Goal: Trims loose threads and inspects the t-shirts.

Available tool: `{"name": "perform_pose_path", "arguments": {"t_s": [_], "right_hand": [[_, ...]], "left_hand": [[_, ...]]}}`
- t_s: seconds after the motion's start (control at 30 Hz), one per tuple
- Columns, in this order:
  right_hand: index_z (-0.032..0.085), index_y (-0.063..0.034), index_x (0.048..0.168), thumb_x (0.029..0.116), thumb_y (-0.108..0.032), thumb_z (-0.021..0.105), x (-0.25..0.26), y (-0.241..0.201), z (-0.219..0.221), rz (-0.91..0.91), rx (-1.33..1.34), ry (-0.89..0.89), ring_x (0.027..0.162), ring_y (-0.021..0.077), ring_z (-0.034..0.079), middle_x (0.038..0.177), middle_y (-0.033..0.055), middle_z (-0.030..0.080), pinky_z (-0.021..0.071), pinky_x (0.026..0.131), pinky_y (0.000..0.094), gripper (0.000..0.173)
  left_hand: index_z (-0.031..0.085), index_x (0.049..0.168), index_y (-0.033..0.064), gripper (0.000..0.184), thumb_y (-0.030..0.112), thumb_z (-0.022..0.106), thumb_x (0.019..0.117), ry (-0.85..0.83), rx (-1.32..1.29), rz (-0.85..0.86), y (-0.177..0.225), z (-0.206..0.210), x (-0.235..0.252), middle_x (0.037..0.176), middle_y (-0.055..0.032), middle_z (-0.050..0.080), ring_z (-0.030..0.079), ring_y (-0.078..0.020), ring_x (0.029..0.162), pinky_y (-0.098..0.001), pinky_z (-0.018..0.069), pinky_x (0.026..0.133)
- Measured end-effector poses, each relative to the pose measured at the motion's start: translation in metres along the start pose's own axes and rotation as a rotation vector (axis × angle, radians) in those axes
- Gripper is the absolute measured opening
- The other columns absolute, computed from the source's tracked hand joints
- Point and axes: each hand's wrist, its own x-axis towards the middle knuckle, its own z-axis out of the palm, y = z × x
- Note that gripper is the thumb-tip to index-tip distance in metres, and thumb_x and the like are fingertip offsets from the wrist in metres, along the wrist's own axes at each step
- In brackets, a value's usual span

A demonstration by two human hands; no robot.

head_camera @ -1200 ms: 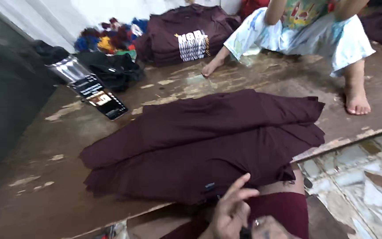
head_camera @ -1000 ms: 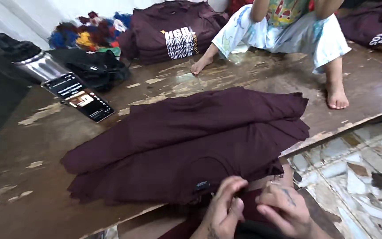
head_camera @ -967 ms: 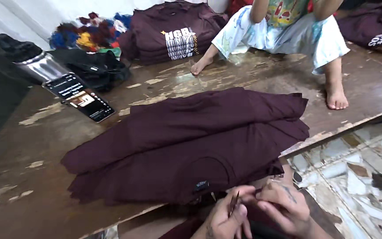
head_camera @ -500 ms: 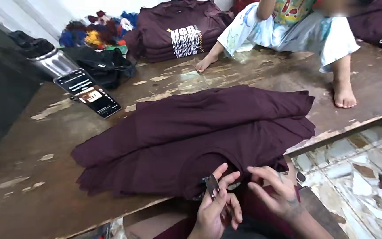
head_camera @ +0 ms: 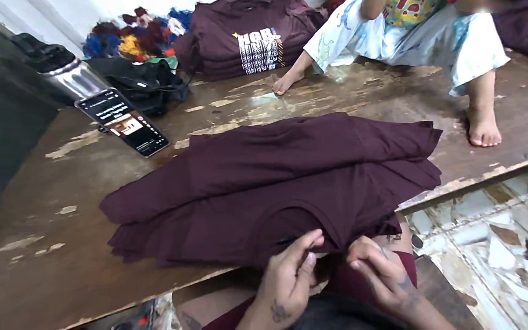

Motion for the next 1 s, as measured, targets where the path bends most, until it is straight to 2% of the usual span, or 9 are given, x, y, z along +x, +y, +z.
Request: {"name": "perform_pose_path", "arguments": {"t_s": [0.07, 0.2, 0.4, 0.53, 0.63, 0.73, 0.77, 0.83, 1.0], "right_hand": [[0.057, -0.0099, 0.1, 0.111, -0.03, 0.042, -0.005, -0.004, -0.006, -0.011, -0.016, -0.073, 0.083, 0.0035, 0.063, 0.089, 0.002, 0.062, 0.0543, 0.077, 0.0155, 0.028], [0.056, -0.0115, 0.097, 0.1096, -0.024, 0.041, -0.003, -0.012, -0.006, -0.121, -0.104, -0.15, 0.072, 0.0095, 0.061, 0.078, 0.0021, 0.059, 0.0538, 0.069, 0.0205, 0.023], [0.054, -0.0095, 0.1, 0.111, -0.024, 0.041, 0.008, -0.018, -0.01, -0.124, -0.092, -0.064, 0.093, 0.0072, 0.066, 0.094, 0.0049, 0.063, 0.0553, 0.085, 0.0187, 0.023], [0.053, -0.0094, 0.098, 0.1109, -0.023, 0.042, 0.004, -0.02, -0.006, -0.142, -0.026, -0.063, 0.095, 0.0079, 0.066, 0.095, 0.0057, 0.061, 0.0554, 0.087, 0.0182, 0.022], [0.056, -0.01, 0.096, 0.1113, -0.029, 0.041, -0.003, -0.017, -0.009, -0.138, 0.0, -0.087, 0.088, 0.0087, 0.066, 0.089, 0.0043, 0.062, 0.0562, 0.082, 0.0196, 0.028], [0.06, -0.011, 0.088, 0.1094, -0.044, 0.041, -0.004, -0.006, -0.009, -0.079, -0.06, -0.009, 0.073, 0.0062, 0.065, 0.077, 0.0011, 0.063, 0.0546, 0.068, 0.0197, 0.044], [0.062, -0.0109, 0.094, 0.1085, -0.044, 0.045, -0.002, -0.003, -0.007, -0.032, -0.091, 0.02, 0.076, 0.0033, 0.066, 0.081, 0.0001, 0.065, 0.0558, 0.07, 0.0178, 0.04], [0.064, -0.0092, 0.11, 0.1062, -0.038, 0.054, 0.008, 0.002, -0.001, 0.047, -0.086, 0.076, 0.081, 0.0005, 0.067, 0.088, 0.0009, 0.069, 0.057, 0.074, 0.0159, 0.031], [0.069, -0.0054, 0.109, 0.1003, -0.019, 0.062, 0.021, 0.01, 0.018, -0.053, -0.18, 0.141, 0.082, 0.0074, 0.067, 0.092, 0.008, 0.068, 0.0562, 0.075, 0.0166, 0.018]], "left_hand": [[0.063, 0.133, 0.0021, 0.039, 0.019, 0.053, 0.1004, -0.006, 0.367, 0.124, 0.016, -0.022, 0.019, 0.092, -0.0069, 0.073, 0.065, -0.0144, 0.065, -0.032, 0.0545, 0.055], [0.071, 0.123, 0.0094, 0.038, 0.024, 0.056, 0.0912, -0.204, 0.757, 0.251, 0.041, -0.042, 0.048, 0.082, -0.0106, 0.064, 0.065, -0.0278, 0.062, -0.0419, 0.0497, 0.047], [0.076, 0.111, 0.015, 0.028, 0.014, 0.062, 0.0878, -0.373, 0.748, 0.431, 0.045, -0.046, 0.063, 0.079, -0.0086, 0.066, 0.067, -0.0285, 0.066, -0.0425, 0.051, 0.051], [0.078, 0.111, 0.0164, 0.033, 0.008, 0.058, 0.0862, -0.314, 0.687, 0.413, 0.029, -0.037, 0.055, 0.078, -0.0067, 0.067, 0.066, -0.025, 0.061, -0.0401, 0.0501, 0.047], [0.073, 0.122, 0.0086, 0.034, 0.022, 0.053, 0.0967, -0.118, 0.552, 0.219, 0.019, -0.03, 0.044, 0.095, -0.0114, 0.071, 0.07, -0.0249, 0.075, -0.0407, 0.0565, 0.059], [0.061, 0.137, -0.0032, 0.045, 0.025, 0.048, 0.1047, 0.027, 0.271, -0.027, 0.012, -0.009, 0.028, 0.124, -0.0165, 0.07, 0.071, -0.0176, 0.103, -0.0347, 0.0581, 0.088], [0.056, 0.143, -0.0028, 0.048, 0.027, 0.045, 0.107, -0.008, 0.081, -0.076, 0.008, -0.002, 0.019, 0.133, -0.0127, 0.066, 0.068, -0.007, 0.1, -0.025, 0.0561, 0.087], [0.038, 0.157, 0.009, 0.053, 0.03, 0.046, 0.1083, -0.123, -0.481, -0.156, -0.007, 0.016, 0.0, 0.138, 0.0013, 0.057, 0.052, 0.0088, 0.065, -0.0109, 0.0482, 0.056], [0.017, 0.163, 0.0345, 0.061, 0.022, 0.04, 0.1079, -0.075, -1.1, -0.363, -0.002, 0.028, -0.016, 0.15, -0.0024, 0.055, 0.05, 0.0048, 0.049, -0.0126, 0.0483, 0.048]]}}
